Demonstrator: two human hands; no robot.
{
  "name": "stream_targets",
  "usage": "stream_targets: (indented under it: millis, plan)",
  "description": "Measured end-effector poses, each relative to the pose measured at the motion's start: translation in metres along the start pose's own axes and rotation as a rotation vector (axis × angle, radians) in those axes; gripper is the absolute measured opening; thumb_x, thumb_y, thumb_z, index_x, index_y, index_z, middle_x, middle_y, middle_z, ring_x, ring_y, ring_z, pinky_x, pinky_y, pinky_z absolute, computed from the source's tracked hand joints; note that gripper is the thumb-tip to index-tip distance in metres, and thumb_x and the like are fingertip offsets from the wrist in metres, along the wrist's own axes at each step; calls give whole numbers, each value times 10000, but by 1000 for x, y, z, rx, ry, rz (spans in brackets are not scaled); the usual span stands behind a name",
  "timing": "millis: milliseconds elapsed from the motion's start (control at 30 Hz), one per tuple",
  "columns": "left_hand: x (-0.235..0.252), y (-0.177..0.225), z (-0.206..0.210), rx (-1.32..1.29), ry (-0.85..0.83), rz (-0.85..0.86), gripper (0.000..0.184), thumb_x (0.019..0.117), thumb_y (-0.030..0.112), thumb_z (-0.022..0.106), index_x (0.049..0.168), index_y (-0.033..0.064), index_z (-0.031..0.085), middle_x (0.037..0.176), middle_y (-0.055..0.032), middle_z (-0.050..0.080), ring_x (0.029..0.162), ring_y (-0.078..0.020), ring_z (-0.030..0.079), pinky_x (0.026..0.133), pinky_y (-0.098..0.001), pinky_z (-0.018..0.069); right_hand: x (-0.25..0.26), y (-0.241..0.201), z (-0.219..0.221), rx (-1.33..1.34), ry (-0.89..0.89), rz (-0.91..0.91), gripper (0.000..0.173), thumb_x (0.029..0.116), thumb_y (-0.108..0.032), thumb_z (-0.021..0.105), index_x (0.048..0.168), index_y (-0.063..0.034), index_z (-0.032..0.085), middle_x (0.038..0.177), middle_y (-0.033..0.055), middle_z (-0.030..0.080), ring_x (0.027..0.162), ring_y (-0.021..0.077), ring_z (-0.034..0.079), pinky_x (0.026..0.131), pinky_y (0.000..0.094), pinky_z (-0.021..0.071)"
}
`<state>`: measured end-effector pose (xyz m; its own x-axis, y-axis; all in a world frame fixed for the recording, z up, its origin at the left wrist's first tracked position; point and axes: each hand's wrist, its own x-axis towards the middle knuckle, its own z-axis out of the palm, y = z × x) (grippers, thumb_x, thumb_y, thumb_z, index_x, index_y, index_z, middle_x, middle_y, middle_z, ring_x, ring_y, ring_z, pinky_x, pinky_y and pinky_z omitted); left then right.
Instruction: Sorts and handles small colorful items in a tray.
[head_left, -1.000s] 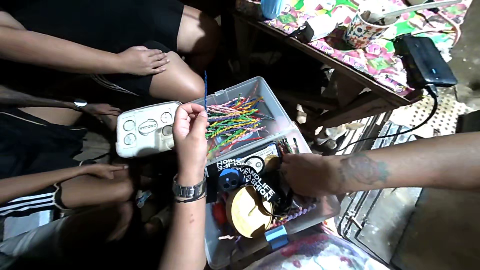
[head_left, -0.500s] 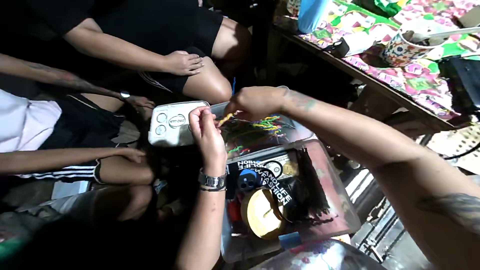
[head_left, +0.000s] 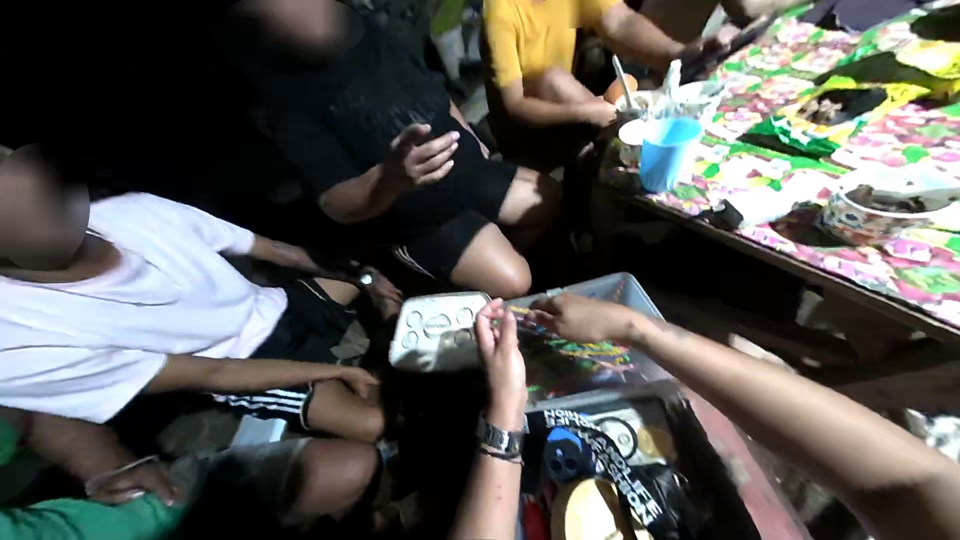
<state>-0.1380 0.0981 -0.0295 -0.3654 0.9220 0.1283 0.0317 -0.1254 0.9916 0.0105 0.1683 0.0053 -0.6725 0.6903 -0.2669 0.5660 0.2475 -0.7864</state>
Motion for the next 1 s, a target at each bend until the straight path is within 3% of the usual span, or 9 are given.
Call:
stream_targets:
  millis: [100,167,267,333,533,700,1000]
  plan:
    - [0,-1,6,-125,-46,71,188,1014,57,505,1146,-37,601,953,-30,626,823,-66,621,758,-249,552,-12,-9,4,139,105,-40,391,1123,-254,374,1212,-1,658,990,132,643,864,194,592,832,410,483]
    - [0,0,8,-169,-43,66,184,1015,44,508,1146,-32,612,908,-21,628,763,-58,613,710,-228,547,-15,-4,9,227,184,-58,336,1104,-237,444,1183,-11,680,964,103,657,833,153,593,811,375,493]
    - [0,1,11,-227,-49,21,193,1040,64,470,1181,-22,569,908,-47,645,738,-83,636,672,-229,554,-11,17,19,448,243,-139,220,1082,-202,489,1111,-42,637,819,1,571,657,50,512,627,242,452]
    - [-1,2,13,-240,-65,10,183,1048,54,450,1151,-29,578,915,-57,672,763,-99,665,691,-243,571,-10,27,22,574,244,-172,199,1084,-169,465,1064,-44,619,770,-20,562,607,37,502,577,216,436]
    - [-2,0,15,-185,-72,18,167,1008,15,493,1127,-38,597,887,-59,674,758,-96,667,684,-234,570,-11,33,25,570,294,-177,208,1081,-154,469,1020,-47,636,765,-18,600,609,38,531,585,214,455]
    - [-1,-2,17,-141,-68,27,191,1007,42,501,1148,-39,602,914,-58,658,739,-83,643,641,-215,543,-9,37,25,443,308,-172,245,1084,-177,456,1076,-36,656,814,9,612,665,63,554,642,256,479]
    - [4,-8,25,-120,-104,27,168,992,86,490,1072,0,610,850,-19,623,671,-50,597,614,-196,517,-18,44,21,406,332,-186,257,1079,-184,459,1054,-52,678,747,-15,590,627,55,538,618,247,470]
